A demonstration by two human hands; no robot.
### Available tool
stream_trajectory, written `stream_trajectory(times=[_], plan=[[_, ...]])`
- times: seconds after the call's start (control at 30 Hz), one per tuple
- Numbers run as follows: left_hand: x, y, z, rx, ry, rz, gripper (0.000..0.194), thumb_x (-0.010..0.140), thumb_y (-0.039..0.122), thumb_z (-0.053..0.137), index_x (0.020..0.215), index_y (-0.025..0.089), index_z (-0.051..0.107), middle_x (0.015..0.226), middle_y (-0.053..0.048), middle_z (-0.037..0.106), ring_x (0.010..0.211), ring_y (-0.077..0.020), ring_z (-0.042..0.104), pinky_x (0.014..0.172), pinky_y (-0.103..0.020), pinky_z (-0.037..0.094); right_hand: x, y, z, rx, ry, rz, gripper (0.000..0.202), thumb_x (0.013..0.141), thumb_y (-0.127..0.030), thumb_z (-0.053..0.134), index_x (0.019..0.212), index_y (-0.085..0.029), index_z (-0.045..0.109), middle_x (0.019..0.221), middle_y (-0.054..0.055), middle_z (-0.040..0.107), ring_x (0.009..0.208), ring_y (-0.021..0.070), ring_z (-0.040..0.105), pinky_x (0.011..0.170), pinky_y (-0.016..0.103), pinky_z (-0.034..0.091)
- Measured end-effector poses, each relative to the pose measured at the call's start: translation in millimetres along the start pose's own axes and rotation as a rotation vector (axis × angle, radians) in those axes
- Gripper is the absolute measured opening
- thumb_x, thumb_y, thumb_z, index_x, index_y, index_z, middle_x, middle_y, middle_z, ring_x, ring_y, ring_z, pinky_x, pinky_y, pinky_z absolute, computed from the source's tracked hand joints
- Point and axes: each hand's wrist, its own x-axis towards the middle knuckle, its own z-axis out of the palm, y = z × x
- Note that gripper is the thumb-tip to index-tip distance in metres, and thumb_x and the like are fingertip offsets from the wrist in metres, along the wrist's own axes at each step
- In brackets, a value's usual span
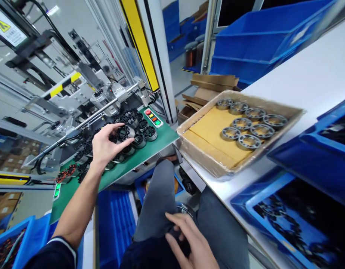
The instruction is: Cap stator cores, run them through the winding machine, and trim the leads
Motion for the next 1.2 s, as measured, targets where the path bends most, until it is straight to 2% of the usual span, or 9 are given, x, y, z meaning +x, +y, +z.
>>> stream_trajectory(times=[0.07, 0.17, 0.3, 0.37, 0.47, 0.63, 0.8, 0.93, 1.2], plan=[[-8, 2, -8.5, -0.016, 0.02, -0.001, 0.059, 0.091, 0.061, 0.101, 0.137, 0.027, 0.084, 0.125, -0.004, 0.089, 0.103, -0.0262, 0.081, 0.098, -0.04, 0.062, 41, -2, 2, -0.007, 0.045, 0.002, 0.038, 0.115, -0.037, 0.075, 0.152, -0.033, 0.08, 0.123, 0.007, 0.085, 0.09, 0.0168, 0.085, 0.083, 0.026, 0.075], [-22, 3, -22.1, -0.015, 0.029, 0.001, 0.058, 0.092, 0.06, 0.101, 0.138, 0.028, 0.084, 0.124, -0.004, 0.089, 0.102, -0.0255, 0.081, 0.097, -0.04, 0.062, 129, 2, 6, -0.001, 0.159, -0.036, 0.044, 0.116, -0.037, 0.067, 0.158, -0.029, 0.075, 0.128, 0.011, 0.081, 0.101, 0.0213, 0.084, 0.098, 0.037, 0.076], [-38, -3, -37.7, 0.021, 0.024, -0.012, 0.058, 0.093, 0.06, 0.101, 0.137, 0.027, 0.084, 0.124, -0.004, 0.089, 0.102, -0.0263, 0.081, 0.097, -0.041, 0.063, 233, 22, 15, 0.009, 0.258, -0.054, 0.065, 0.103, -0.022, 0.062, 0.169, -0.024, 0.065, 0.151, 0.019, 0.073, 0.127, 0.0296, 0.081, 0.114, 0.052, 0.074], [-44, -8, -43.3, 0.045, 0.035, -0.018, 0.057, 0.094, 0.059, 0.1, 0.137, 0.027, 0.083, 0.127, -0.004, 0.089, 0.105, -0.0273, 0.082, 0.097, -0.041, 0.063, 260, 32, 20, 0.007, 0.234, -0.055, 0.074, 0.096, -0.017, 0.063, 0.17, -0.024, 0.064, 0.152, 0.018, 0.074, 0.128, 0.0306, 0.082, 0.114, 0.054, 0.074], [-46, -15, -45.8, 0.069, 0.056, -0.01, 0.056, 0.094, 0.058, 0.1, 0.137, 0.027, 0.083, 0.126, -0.004, 0.089, 0.105, -0.0278, 0.083, 0.095, -0.041, 0.063, 270, 38, 25, 0.007, 0.205, -0.06, 0.081, 0.091, -0.014, 0.063, 0.171, -0.024, 0.063, 0.15, 0.017, 0.078, 0.131, 0.0311, 0.082, 0.119, 0.057, 0.072], [-28, -11, -27.6, 0.069, 0.055, 0.019, 0.057, 0.092, 0.06, 0.102, 0.134, 0.026, 0.083, 0.124, -0.003, 0.089, 0.108, -0.0281, 0.083, 0.097, -0.041, 0.062, 261, 33, 26, 0.02, 0.193, -0.045, 0.084, 0.089, -0.013, 0.064, 0.173, -0.023, 0.061, 0.157, 0.017, 0.077, 0.139, 0.032, 0.08, 0.124, 0.059, 0.069], [0, 1, 2.8, 0.102, 0.009, -0.021, 0.057, 0.091, 0.062, 0.103, 0.134, 0.029, 0.084, 0.126, -0.002, 0.084, 0.112, -0.0274, 0.083, 0.09, -0.04, 0.061, 221, 21, 16, 0.053, 0.223, -0.004, 0.067, 0.104, -0.024, 0.063, 0.171, -0.027, 0.061, 0.162, 0.017, 0.075, 0.142, 0.0316, 0.08, 0.119, 0.055, 0.072], [14, 6, 18.3, 0.153, -0.019, -0.024, 0.055, 0.091, 0.061, 0.103, 0.133, 0.03, 0.086, 0.128, -0.003, 0.084, 0.122, -0.0294, 0.082, 0.087, -0.041, 0.061, 149, 26, 12, 0.126, 0.2, 0.102, 0.054, 0.116, -0.042, 0.063, 0.168, -0.03, 0.065, 0.156, 0.016, 0.078, 0.135, 0.0288, 0.084, 0.11, 0.046, 0.076], [24, 11, 30.9, 0.164, -0.072, -0.04, 0.054, 0.093, 0.062, 0.101, 0.134, 0.03, 0.086, 0.126, -0.003, 0.085, 0.125, -0.0304, 0.081, 0.091, -0.043, 0.061, -5, 99, 35, 0.284, 0.102, 0.477, 0.06, 0.108, -0.069, 0.075, 0.149, -0.026, 0.083, 0.136, 0.017, 0.087, 0.111, 0.0273, 0.09, 0.099, 0.035, 0.076]])
